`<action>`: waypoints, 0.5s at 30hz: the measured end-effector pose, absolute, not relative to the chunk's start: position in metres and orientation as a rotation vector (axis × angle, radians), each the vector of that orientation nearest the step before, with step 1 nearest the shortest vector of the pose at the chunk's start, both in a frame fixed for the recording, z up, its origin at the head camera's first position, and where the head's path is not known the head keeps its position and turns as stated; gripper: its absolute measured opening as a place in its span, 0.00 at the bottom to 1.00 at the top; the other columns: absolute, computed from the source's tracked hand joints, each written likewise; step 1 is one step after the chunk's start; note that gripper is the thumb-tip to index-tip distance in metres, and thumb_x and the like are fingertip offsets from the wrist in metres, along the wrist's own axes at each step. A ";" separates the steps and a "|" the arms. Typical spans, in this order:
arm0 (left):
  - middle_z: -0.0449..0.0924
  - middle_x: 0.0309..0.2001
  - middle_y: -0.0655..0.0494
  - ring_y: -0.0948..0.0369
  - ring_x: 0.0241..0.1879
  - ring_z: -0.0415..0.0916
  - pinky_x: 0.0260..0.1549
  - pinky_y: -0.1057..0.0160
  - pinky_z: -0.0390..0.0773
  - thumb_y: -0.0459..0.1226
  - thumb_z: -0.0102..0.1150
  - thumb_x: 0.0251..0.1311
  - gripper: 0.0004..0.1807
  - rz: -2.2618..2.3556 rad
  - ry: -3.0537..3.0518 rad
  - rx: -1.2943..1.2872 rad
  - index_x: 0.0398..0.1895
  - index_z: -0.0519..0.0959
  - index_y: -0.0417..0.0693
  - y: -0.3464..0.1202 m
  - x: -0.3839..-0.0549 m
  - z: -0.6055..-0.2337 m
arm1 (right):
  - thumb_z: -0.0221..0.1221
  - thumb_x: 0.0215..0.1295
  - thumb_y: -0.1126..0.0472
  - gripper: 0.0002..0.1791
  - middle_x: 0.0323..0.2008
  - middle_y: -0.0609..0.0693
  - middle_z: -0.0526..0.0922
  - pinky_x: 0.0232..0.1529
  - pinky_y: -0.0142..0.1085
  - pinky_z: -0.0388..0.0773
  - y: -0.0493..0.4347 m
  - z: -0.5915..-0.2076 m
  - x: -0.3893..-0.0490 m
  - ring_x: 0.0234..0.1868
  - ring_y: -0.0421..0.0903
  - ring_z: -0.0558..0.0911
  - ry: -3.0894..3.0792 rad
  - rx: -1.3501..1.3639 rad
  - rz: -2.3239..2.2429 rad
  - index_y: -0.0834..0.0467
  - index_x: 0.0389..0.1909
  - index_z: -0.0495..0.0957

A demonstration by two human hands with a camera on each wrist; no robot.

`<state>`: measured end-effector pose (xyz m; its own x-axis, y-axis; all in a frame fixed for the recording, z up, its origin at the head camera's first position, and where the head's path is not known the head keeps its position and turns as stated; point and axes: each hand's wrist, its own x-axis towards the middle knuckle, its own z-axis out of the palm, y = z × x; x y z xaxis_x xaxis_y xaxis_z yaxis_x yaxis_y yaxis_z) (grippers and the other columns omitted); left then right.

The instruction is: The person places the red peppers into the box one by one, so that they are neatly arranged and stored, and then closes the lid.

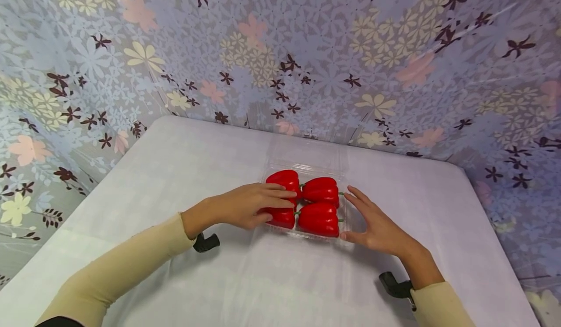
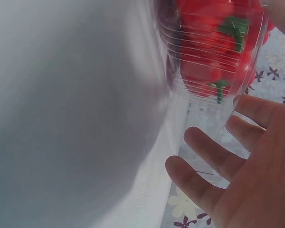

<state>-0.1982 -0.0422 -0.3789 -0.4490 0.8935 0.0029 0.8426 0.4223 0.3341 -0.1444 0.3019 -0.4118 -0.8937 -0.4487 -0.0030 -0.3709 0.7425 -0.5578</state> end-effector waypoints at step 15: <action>0.72 0.69 0.54 0.53 0.71 0.66 0.70 0.51 0.69 0.36 0.56 0.67 0.23 0.609 2.650 1.298 0.65 0.75 0.49 -0.072 -0.232 -0.374 | 0.70 0.54 0.50 0.52 0.78 0.62 0.50 0.60 0.78 0.59 0.301 -0.410 -0.144 0.74 0.70 0.54 2.807 -0.638 -0.826 0.60 0.76 0.54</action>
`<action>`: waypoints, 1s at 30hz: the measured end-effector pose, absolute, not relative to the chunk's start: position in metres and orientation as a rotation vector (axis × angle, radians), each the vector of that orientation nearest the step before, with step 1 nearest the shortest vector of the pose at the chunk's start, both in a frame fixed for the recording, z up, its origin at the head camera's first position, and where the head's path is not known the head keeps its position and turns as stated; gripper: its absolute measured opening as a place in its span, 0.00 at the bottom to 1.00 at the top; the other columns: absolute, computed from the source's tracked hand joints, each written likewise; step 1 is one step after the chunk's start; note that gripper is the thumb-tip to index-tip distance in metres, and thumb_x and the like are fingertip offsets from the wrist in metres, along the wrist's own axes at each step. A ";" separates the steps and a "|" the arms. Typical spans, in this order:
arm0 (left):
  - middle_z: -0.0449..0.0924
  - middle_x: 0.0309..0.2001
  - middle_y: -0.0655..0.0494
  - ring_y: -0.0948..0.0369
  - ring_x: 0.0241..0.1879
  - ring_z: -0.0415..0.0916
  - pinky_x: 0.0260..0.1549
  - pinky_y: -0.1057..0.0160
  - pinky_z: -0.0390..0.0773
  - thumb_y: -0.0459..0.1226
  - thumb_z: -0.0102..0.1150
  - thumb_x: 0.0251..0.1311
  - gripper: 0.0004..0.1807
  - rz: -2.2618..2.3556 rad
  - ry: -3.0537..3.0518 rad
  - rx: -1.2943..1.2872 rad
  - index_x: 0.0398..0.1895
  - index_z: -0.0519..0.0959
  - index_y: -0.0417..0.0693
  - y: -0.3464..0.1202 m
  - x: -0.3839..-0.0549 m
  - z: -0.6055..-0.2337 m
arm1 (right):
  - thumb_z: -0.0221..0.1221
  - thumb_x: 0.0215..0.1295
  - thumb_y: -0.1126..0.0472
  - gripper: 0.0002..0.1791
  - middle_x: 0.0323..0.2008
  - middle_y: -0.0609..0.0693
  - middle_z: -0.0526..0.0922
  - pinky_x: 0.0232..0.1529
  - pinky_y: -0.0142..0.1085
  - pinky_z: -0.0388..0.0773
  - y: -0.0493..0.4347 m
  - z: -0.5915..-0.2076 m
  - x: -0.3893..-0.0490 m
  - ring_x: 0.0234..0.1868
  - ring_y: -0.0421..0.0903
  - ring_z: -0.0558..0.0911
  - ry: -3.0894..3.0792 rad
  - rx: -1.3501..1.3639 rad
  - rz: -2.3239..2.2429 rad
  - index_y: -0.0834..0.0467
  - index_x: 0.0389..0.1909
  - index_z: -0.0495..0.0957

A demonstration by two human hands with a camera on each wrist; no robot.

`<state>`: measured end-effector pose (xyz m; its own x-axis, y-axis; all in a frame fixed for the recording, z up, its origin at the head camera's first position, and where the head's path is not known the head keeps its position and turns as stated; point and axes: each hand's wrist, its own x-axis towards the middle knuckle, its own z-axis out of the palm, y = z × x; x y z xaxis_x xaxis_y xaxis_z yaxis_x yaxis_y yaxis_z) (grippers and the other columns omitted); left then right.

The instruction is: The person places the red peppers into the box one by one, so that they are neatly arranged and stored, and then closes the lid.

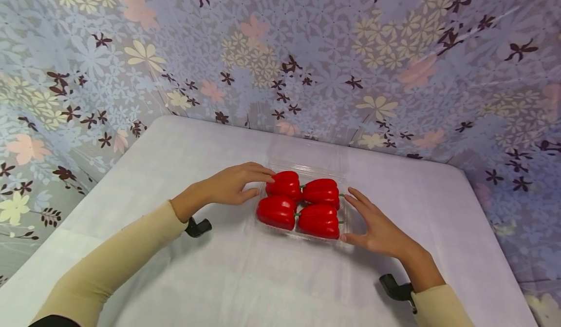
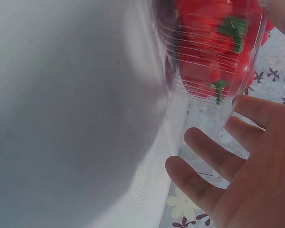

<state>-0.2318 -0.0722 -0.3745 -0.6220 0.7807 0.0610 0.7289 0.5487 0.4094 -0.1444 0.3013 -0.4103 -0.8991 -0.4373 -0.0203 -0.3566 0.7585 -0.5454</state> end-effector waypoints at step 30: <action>0.79 0.59 0.46 0.49 0.56 0.77 0.55 0.51 0.80 0.53 0.45 0.74 0.28 1.308 2.469 0.204 0.64 0.74 0.44 -0.064 -0.326 -0.406 | 0.70 0.55 0.50 0.51 0.77 0.63 0.50 0.59 0.76 0.62 0.303 -0.413 -0.144 0.72 0.69 0.60 2.798 -0.666 -0.875 0.61 0.76 0.55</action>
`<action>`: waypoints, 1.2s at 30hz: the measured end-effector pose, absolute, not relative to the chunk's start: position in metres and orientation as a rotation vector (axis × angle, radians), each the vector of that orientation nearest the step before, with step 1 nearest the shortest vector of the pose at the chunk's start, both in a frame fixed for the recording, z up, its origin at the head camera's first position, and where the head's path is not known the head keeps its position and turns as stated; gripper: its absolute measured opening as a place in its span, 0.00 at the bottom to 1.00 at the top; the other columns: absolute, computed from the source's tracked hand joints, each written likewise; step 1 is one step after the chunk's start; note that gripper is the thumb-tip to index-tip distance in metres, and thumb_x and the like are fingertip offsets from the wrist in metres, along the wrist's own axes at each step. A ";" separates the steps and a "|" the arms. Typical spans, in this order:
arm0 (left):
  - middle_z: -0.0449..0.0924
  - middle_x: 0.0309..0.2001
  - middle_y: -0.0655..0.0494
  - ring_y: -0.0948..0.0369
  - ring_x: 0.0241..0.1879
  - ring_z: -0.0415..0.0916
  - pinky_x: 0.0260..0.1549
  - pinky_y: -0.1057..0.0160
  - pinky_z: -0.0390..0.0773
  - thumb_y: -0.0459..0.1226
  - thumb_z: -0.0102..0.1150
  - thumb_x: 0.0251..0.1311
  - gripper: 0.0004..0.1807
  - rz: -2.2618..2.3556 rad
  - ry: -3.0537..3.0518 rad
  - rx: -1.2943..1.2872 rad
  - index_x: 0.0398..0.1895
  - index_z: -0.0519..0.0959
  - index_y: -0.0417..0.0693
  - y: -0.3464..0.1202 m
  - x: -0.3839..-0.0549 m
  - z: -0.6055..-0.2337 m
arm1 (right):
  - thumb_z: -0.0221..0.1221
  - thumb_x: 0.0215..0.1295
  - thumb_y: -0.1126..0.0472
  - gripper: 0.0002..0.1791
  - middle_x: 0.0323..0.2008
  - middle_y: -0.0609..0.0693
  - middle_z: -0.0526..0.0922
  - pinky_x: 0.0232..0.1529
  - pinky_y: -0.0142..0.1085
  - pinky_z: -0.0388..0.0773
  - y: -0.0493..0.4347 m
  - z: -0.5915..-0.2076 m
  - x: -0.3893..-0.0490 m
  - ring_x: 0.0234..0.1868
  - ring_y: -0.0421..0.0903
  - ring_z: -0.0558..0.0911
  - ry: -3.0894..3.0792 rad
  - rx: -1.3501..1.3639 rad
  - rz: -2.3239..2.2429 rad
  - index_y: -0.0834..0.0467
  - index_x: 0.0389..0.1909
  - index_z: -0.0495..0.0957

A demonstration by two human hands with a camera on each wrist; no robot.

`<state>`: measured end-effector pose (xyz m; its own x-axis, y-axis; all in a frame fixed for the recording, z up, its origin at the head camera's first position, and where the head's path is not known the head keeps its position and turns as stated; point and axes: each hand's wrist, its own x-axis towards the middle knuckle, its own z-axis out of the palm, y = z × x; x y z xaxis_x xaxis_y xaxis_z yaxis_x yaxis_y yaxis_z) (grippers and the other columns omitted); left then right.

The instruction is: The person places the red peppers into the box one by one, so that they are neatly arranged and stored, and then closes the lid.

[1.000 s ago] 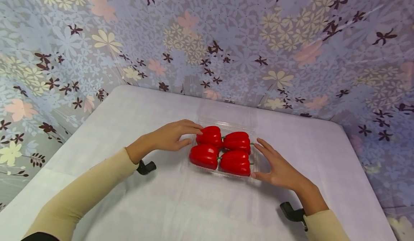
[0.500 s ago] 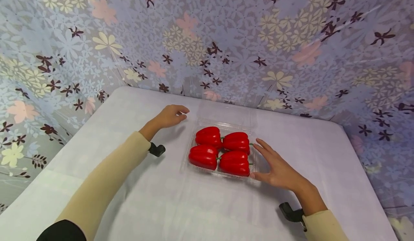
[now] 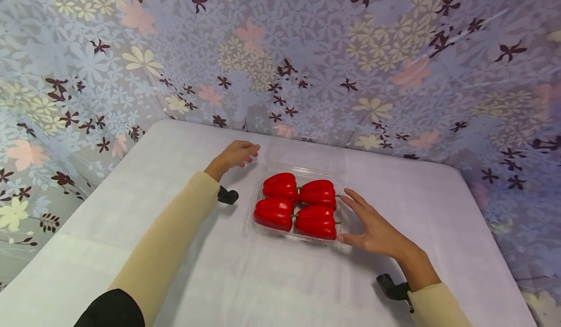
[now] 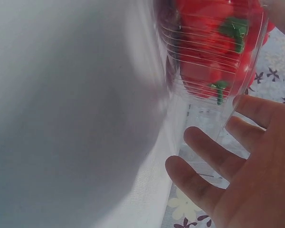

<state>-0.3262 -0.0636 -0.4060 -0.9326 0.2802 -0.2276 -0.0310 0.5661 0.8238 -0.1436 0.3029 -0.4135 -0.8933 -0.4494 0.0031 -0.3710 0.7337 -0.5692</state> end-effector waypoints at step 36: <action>0.80 0.58 0.44 0.51 0.55 0.79 0.57 0.54 0.81 0.40 0.54 0.71 0.23 1.324 2.452 0.195 0.66 0.73 0.42 -0.037 -0.323 -0.410 | 0.71 0.55 0.50 0.51 0.77 0.65 0.49 0.57 0.71 0.71 0.304 -0.415 -0.145 0.65 0.70 0.70 2.795 -0.696 -0.887 0.61 0.76 0.55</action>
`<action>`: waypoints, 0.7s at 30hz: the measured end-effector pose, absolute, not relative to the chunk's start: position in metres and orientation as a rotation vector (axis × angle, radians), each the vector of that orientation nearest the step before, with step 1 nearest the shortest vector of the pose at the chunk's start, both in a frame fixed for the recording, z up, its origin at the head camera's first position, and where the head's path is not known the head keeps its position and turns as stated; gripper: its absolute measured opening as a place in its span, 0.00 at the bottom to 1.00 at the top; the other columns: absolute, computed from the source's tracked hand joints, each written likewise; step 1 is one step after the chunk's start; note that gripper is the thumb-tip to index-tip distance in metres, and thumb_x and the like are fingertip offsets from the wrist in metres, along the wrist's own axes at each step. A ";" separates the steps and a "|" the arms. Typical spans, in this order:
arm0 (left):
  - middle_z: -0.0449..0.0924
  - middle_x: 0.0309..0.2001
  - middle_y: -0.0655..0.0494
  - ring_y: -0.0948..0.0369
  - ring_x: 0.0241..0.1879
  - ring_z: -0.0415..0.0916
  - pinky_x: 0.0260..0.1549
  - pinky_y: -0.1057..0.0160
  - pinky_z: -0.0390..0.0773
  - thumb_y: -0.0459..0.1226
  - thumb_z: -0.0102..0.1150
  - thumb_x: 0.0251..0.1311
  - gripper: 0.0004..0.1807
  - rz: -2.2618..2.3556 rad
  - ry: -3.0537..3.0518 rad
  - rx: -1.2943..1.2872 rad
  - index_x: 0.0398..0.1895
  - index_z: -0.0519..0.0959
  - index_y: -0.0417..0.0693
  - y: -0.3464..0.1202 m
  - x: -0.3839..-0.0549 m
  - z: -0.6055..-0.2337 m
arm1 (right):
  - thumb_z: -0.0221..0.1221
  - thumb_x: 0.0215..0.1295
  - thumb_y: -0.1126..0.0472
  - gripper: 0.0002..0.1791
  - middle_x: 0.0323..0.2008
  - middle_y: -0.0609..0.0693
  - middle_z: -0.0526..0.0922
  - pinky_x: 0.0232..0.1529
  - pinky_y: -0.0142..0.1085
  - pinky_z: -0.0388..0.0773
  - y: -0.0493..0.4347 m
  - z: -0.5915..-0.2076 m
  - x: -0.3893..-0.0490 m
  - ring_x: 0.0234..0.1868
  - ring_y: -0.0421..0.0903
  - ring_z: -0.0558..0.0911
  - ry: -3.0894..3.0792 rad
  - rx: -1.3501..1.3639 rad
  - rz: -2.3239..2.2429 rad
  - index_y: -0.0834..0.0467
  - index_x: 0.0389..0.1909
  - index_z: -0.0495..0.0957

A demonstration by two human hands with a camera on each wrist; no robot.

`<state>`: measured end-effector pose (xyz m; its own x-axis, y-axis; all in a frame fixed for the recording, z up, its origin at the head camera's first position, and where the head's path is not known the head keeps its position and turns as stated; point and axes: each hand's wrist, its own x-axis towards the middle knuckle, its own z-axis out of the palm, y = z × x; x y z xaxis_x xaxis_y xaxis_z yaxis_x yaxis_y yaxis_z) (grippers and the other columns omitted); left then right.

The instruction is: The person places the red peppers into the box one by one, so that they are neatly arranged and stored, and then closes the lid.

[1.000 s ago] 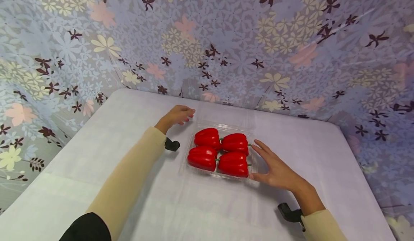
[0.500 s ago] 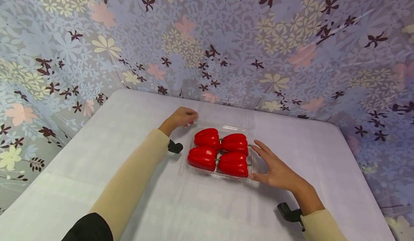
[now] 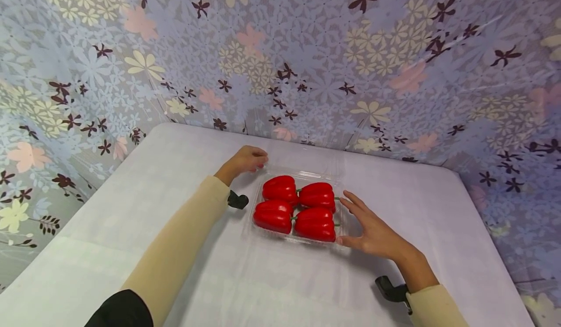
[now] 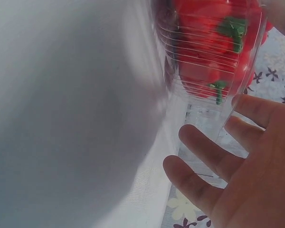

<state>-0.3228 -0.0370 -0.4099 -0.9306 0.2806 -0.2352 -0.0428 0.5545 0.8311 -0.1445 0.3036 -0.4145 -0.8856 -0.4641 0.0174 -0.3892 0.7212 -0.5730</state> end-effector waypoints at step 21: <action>0.74 0.46 0.45 0.49 0.47 0.80 0.52 0.56 0.84 0.25 0.54 0.65 0.22 1.802 2.274 0.297 0.63 0.71 0.33 -0.037 -0.330 -0.403 | 0.71 0.52 0.46 0.52 0.77 0.63 0.52 0.61 0.75 0.62 0.299 -0.410 -0.143 0.74 0.69 0.56 2.853 -0.658 -0.748 0.60 0.75 0.57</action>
